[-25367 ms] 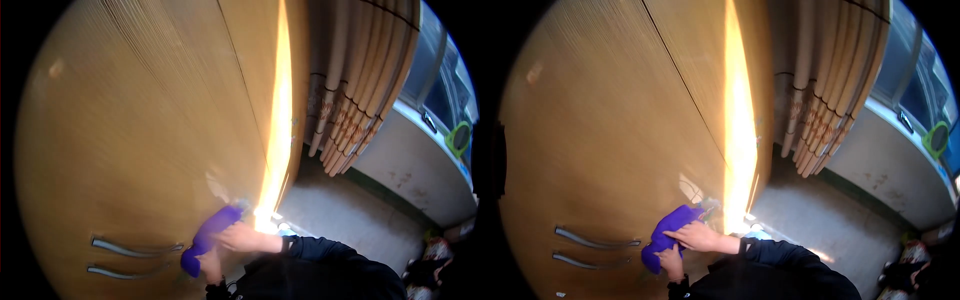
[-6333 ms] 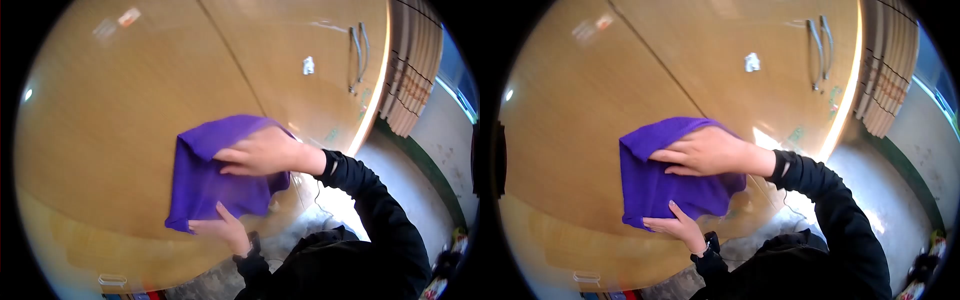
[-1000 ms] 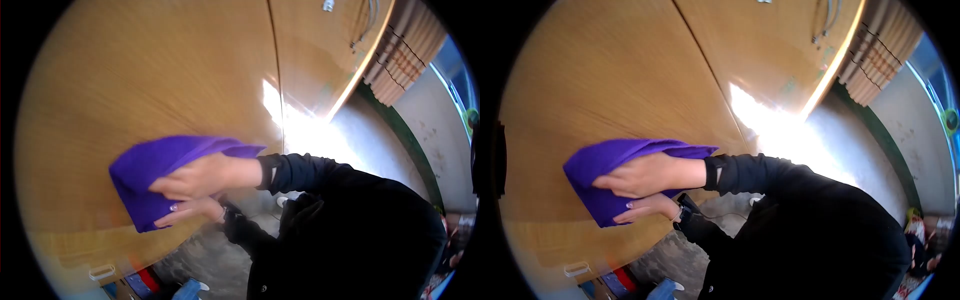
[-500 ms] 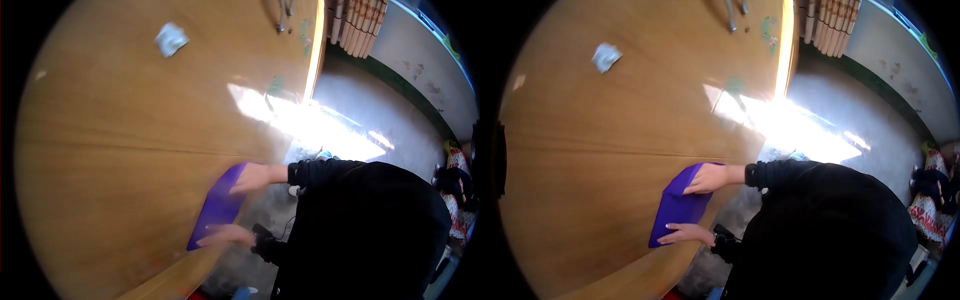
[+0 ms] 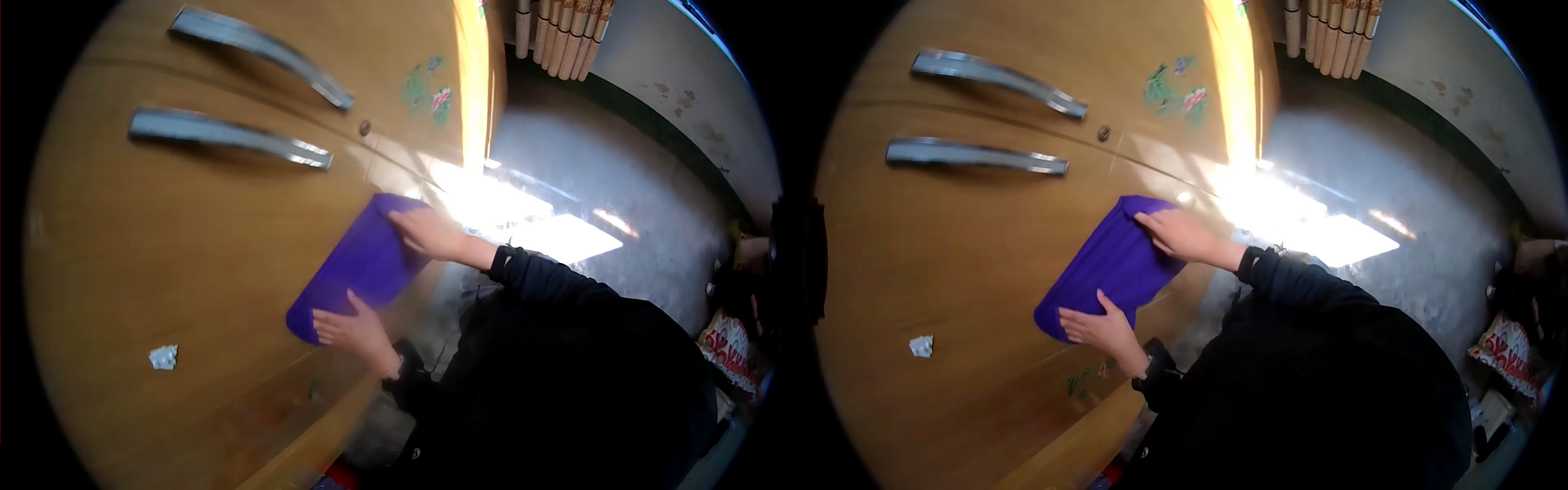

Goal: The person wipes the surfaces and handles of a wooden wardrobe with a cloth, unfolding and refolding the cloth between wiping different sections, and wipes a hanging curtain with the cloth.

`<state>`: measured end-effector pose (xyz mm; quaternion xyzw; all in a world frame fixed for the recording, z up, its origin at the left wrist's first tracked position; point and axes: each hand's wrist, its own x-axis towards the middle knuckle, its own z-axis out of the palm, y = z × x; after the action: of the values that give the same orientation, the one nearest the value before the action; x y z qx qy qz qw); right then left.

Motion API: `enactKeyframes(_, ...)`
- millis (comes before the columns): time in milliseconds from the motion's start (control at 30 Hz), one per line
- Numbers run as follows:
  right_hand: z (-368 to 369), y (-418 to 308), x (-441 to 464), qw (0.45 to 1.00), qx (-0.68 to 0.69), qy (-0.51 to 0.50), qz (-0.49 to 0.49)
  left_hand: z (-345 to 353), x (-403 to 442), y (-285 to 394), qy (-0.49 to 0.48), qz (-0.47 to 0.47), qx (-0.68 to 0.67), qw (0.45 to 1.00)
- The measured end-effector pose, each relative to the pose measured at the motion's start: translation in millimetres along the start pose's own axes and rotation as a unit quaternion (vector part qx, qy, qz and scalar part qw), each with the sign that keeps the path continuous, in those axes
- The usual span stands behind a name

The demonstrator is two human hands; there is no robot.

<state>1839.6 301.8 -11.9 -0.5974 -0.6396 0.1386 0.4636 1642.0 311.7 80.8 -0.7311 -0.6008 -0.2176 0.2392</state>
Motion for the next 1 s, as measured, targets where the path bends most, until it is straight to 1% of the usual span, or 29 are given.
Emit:
enactKeyframes(67, -27, 16, 7, 0.999, -0.028, 0.033, -0.002, 6, 9, 29, -0.009, 0.019, -0.007, 1.0)
enactKeyframes(100, -38, 27, 13, 0.999, -0.03, 0.029, 0.0, 14, 14, 44, -0.019, 0.034, -0.014, 0.999)
enactKeyframes(167, -52, 42, 20, 0.994, -0.063, 0.071, 0.051, 25, 22, 65, -0.032, 0.045, -0.006, 0.998)
enactKeyframes(200, -57, 61, 25, 0.994, -0.05, 0.081, 0.058, 42, 29, 76, -0.054, 0.08, -0.004, 0.995)
enactKeyframes(233, -69, 67, 25, 0.993, -0.052, 0.083, 0.059, 41, 34, 86, -0.066, 0.118, -0.001, 0.991)
enactKeyframes(267, -82, 75, 27, 0.992, -0.046, 0.103, 0.062, 45, 38, 95, -0.055, 0.13, 0.028, 0.99)
enactKeyframes(300, -91, 81, 30, 0.989, -0.041, 0.124, 0.066, 50, 41, 100, -0.049, 0.136, 0.022, 0.989)
enactKeyframes(333, -103, 89, 32, 0.988, 0.005, 0.127, 0.09, 53, 45, 108, -0.055, 0.152, 0.038, 0.986)
enactKeyframes(367, -114, 97, 33, 0.987, -0.002, 0.135, 0.091, 57, 50, 118, -0.059, 0.168, 0.054, 0.983)
enactKeyframes(400, -126, 103, 34, 0.981, 0.007, 0.168, 0.097, 59, 55, 130, -0.055, 0.172, 0.046, 0.982)
enactKeyframes(433, -126, 109, 37, 0.975, 0.013, 0.197, 0.103, 69, 58, 133, -0.045, 0.195, 0.042, 0.979)
enactKeyframes(467, -136, 115, 40, 0.975, 0.006, 0.199, 0.102, 72, 62, 143, -0.034, 0.217, 0.042, 0.975)
enactKeyframes(500, -150, 118, 46, 0.972, 0.007, 0.216, 0.091, 75, 64, 154, -0.033, 0.214, 0.038, 0.976)
enactKeyframes(567, -166, 117, 65, 0.971, 0.0, 0.228, 0.073, 92, 66, 162, -0.013, 0.18, 0.061, 0.982)
enactKeyframes(600, -174, 111, 78, 0.967, 0.009, 0.253, 0.034, 100, 66, 162, -0.008, 0.17, 0.055, 0.984)
enactKeyframes(633, -184, 106, 91, 0.961, 0.019, 0.276, -0.006, 105, 63, 162, 0.01, 0.156, 0.083, 0.984)
enactKeyframes(667, -192, 98, 104, 0.962, 0.026, 0.266, -0.06, 109, 61, 161, 0.024, 0.139, 0.114, 0.983)
enactKeyframes(700, -199, 90, 117, 0.96, 0.032, 0.254, -0.116, 109, 60, 164, 0.026, 0.126, 0.112, 0.985)
enactKeyframes(767, -213, 74, 144, 0.977, 0.071, 0.118, -0.163, 106, 60, 169, 0.004, 0.087, 0.18, 0.98)
enactKeyframes(800, -208, 74, 159, 0.967, 0.059, 0.132, -0.212, 111, 62, 167, 0.059, 0.108, 0.164, 0.979)
enactKeyframes(833, -204, 74, 172, 0.953, 0.049, 0.145, -0.26, 112, 59, 172, 0.059, 0.092, 0.163, 0.981)
enactKeyframes(867, -207, 75, 182, 0.971, 0.006, 0.048, -0.236, 113, 58, 179, 0.01, 0.018, 0.165, 0.986)
enactKeyframes(900, -216, 85, 189, 0.97, -0.047, -0.035, -0.237, 113, 62, 193, -0.037, -0.053, 0.166, 0.984)
enactKeyframes(933, -219, 92, 196, 0.962, -0.058, -0.072, -0.257, 113, 65, 200, -0.033, -0.069, 0.162, 0.984)
enactKeyframes(967, -225, 99, 204, 0.953, -0.068, -0.11, -0.274, 111, 69, 205, 0.034, -0.049, 0.193, 0.979)
enactKeyframes(1000, -229, 103, 207, 0.938, -0.057, -0.043, -0.339, 108, 63, 211, 0.095, -0.033, 0.227, 0.969)
